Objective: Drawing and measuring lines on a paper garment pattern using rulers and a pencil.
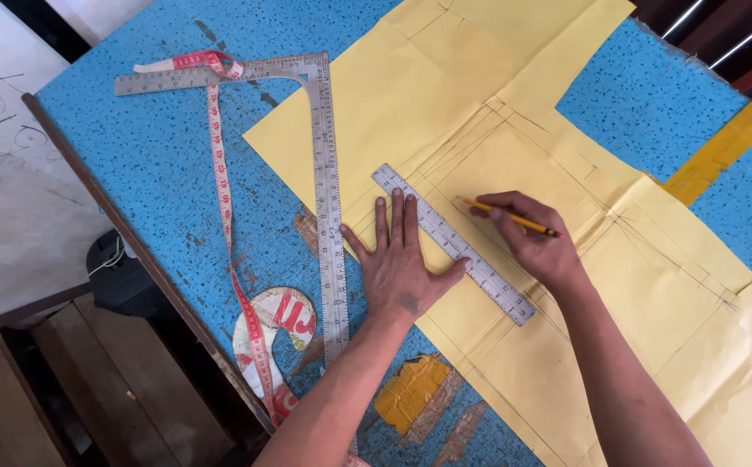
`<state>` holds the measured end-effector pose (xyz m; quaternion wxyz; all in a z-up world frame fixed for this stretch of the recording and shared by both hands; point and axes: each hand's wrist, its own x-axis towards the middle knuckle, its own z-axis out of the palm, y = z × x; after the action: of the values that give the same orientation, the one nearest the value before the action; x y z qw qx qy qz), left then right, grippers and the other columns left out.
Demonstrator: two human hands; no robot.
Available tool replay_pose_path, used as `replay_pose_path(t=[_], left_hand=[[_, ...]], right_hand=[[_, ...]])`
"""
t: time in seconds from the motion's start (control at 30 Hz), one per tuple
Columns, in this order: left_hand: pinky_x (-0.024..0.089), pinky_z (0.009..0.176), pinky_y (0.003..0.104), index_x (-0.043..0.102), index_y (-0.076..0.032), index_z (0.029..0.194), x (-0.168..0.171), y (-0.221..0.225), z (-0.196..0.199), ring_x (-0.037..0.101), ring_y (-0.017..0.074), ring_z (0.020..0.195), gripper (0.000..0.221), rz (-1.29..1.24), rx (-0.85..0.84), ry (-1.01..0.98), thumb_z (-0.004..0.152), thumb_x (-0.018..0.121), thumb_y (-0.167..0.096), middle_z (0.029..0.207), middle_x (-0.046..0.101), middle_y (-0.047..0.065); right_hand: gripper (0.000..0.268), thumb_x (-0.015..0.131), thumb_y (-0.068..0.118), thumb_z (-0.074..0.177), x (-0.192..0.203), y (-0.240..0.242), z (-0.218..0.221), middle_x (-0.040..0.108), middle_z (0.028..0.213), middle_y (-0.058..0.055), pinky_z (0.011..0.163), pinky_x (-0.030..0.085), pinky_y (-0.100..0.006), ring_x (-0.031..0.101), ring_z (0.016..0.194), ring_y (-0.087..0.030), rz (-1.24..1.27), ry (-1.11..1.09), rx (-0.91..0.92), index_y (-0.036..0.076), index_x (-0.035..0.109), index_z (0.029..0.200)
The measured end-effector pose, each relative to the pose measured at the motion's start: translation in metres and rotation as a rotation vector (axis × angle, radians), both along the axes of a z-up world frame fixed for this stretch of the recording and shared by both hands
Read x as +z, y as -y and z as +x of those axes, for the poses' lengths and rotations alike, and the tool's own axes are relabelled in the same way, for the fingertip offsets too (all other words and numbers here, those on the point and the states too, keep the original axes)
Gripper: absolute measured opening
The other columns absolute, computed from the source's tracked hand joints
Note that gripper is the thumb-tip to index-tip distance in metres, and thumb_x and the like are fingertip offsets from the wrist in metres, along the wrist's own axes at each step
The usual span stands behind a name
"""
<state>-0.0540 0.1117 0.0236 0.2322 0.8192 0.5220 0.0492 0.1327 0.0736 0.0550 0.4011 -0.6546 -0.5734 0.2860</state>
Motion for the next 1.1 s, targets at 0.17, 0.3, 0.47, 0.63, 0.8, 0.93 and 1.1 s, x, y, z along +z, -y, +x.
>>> replay_pose_path(t=[0.17,0.3,0.47,0.63,0.8,0.93,1.1], left_hand=[[-0.002,0.111,0.081,0.015,-0.009,0.163,0.009,0.001,0.001,0.006,0.034,0.159,0.115,-0.026,-0.01,-0.002,0.082,0.042,-0.085,0.172,0.009,0.015],[-0.001,0.111,0.08,0.014,-0.009,0.163,0.006,0.004,0.004,0.005,0.0341,0.159,0.115,0.004,0.005,-0.031,0.082,0.043,-0.084,0.172,0.009,0.015],[0.0,0.11,0.081,0.014,-0.01,0.163,0.0,0.004,0.005,0.005,0.0343,0.159,0.115,0.044,0.032,-0.021,0.082,0.042,-0.085,0.172,0.009,0.015],[0.003,0.111,0.08,0.016,-0.01,0.163,-0.005,0.005,0.006,0.006,0.0339,0.159,0.115,0.072,0.047,0.013,0.081,0.043,-0.086,0.172,0.012,0.015],[0.001,0.11,0.081,0.015,-0.011,0.163,-0.009,0.004,0.006,0.005,0.0339,0.159,0.117,0.068,0.042,0.009,0.08,0.041,-0.088,0.172,0.011,0.015],[0.001,0.11,0.081,0.016,-0.01,0.163,-0.01,0.003,0.006,0.006,0.0344,0.159,0.116,0.079,0.043,0.011,0.08,0.041,-0.088,0.172,0.012,0.015],[0.002,0.11,0.081,0.016,-0.01,0.163,-0.012,0.004,0.006,0.007,0.0344,0.158,0.116,0.091,0.047,0.026,0.08,0.042,-0.088,0.172,0.012,0.015]], right_hand=[[0.033,0.053,0.015,0.103,-0.022,0.006,0.022,0.073,0.109,-0.026,0.098,0.056,-0.043,0.069,0.109,-0.032,0.051,-0.223,-0.075,-0.004,0.068,0.126],[0.031,0.057,0.013,0.101,-0.028,0.006,0.024,0.074,0.105,-0.023,0.096,0.058,-0.039,0.07,0.104,-0.026,0.083,-0.259,-0.062,-0.002,0.07,0.125],[0.029,0.057,0.012,0.1,-0.029,0.003,0.025,0.077,0.102,-0.018,0.095,0.056,-0.033,0.069,0.102,-0.02,0.061,-0.219,-0.042,0.002,0.07,0.124],[0.027,0.06,0.008,0.098,-0.036,0.003,0.027,0.077,0.1,-0.018,0.094,0.055,-0.033,0.071,0.099,-0.02,0.072,-0.244,-0.047,-0.001,0.067,0.122],[0.027,0.06,0.008,0.098,-0.038,0.003,0.028,0.077,0.101,-0.018,0.094,0.053,-0.031,0.07,0.099,-0.019,0.066,-0.25,-0.051,-0.001,0.066,0.122],[0.025,0.061,0.008,0.098,-0.038,0.003,0.029,0.077,0.1,-0.016,0.093,0.052,-0.029,0.07,0.098,-0.017,0.072,-0.252,-0.042,0.0,0.067,0.121],[0.025,0.06,0.007,0.098,-0.038,0.003,0.029,0.077,0.1,-0.016,0.093,0.053,-0.03,0.07,0.098,-0.017,0.072,-0.257,-0.041,0.0,0.066,0.121]])
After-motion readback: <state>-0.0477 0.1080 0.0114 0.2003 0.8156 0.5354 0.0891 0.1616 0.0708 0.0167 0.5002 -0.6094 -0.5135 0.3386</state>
